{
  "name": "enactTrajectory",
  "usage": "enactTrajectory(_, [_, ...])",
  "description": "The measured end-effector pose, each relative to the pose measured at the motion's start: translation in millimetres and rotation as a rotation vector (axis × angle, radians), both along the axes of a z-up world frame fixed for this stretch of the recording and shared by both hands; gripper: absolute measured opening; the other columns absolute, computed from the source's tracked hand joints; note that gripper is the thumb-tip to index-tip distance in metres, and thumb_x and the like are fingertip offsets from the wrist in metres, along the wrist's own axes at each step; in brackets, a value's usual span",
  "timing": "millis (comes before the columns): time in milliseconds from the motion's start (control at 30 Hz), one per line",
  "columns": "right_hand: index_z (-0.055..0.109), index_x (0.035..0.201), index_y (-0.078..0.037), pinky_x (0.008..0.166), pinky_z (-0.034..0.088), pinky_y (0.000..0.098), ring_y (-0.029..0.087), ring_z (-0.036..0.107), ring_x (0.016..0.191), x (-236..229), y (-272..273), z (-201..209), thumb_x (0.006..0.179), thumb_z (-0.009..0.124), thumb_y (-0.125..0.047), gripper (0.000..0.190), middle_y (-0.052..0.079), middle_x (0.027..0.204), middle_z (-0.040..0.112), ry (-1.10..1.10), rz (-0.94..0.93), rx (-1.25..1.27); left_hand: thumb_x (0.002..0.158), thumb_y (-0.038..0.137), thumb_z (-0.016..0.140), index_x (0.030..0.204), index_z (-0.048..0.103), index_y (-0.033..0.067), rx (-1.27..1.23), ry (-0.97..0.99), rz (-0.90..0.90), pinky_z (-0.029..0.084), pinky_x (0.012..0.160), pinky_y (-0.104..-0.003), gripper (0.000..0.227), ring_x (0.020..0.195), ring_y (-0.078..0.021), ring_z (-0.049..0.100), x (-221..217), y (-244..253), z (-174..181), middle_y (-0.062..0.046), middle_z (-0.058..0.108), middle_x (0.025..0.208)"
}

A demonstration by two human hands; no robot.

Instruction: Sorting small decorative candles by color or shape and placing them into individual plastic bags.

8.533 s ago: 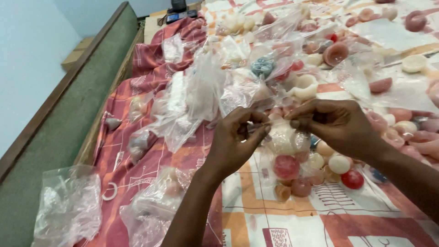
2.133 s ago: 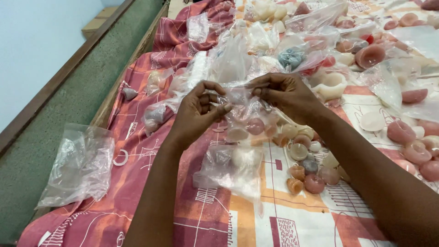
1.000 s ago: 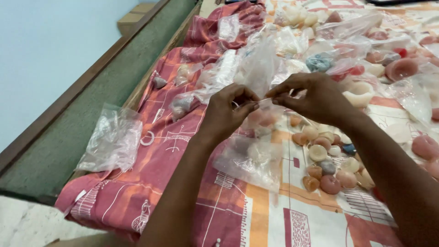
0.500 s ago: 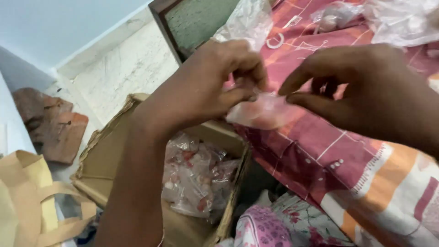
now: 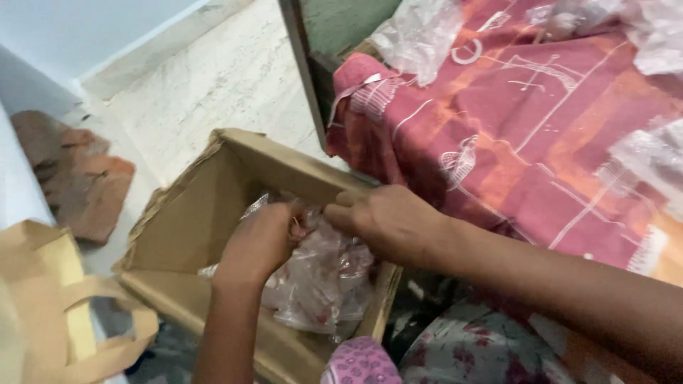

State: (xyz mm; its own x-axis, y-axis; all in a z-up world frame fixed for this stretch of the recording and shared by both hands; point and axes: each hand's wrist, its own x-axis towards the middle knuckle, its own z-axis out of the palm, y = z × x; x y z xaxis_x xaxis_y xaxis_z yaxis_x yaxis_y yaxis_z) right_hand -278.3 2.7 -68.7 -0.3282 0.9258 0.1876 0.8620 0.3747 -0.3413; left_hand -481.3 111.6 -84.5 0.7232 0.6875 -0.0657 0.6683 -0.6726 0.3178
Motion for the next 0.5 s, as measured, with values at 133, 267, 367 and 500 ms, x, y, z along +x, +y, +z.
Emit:
enactTrajectory(133, [0.057,0.1,-0.009,0.06,0.054,0.0456,0.033,0.07,0.083,26,-39,39,0.085,0.064,-0.009,0.016,0.01,0.104,0.068,-0.049,0.008,0.081,0.085,0.015,0.069,0.098,0.07,0.0078,-0.101,-0.22,-0.093,0.054,0.078,-0.05,0.015,0.095,-0.0385,0.068,60,-12,43,-0.017,0.072,0.098])
enactTrajectory(267, [0.056,0.104,-0.009,0.061,0.054,0.0432,0.031,0.069,0.075,75,-84,81,0.081,0.066,-0.01,0.024,0.007,0.091,0.066,0.055,-0.132,0.18,0.085,0.013,0.069,0.102,0.07,0.0113,0.042,-0.488,-0.3,0.055,0.073,-0.048,0.017,0.089,-0.0373,0.069,141,-44,90,-0.013,0.073,0.096])
enactTrajectory(367, [0.058,0.104,-0.011,0.059,0.054,0.0426,0.029,0.069,0.069,132,-127,97,0.092,0.066,-0.009,0.014,0.007,0.075,0.063,-0.052,-0.44,0.264,0.085,0.013,0.072,0.104,0.067,0.0071,0.031,-0.57,-0.564,0.055,0.076,-0.045,0.02,0.088,-0.0332,0.07,205,-66,110,-0.013,0.07,0.095])
enactTrajectory(500, [0.055,0.091,-0.009,0.053,0.052,0.0369,0.021,0.066,0.059,199,-193,138,0.092,0.07,-0.018,0.018,0.006,0.071,0.063,-0.059,-0.697,0.215,0.08,0.014,0.079,0.108,0.07,0.0103,0.071,-0.571,-0.879,0.052,0.087,-0.044,0.029,0.099,-0.03,0.067,272,-108,109,-0.009,0.071,0.104])
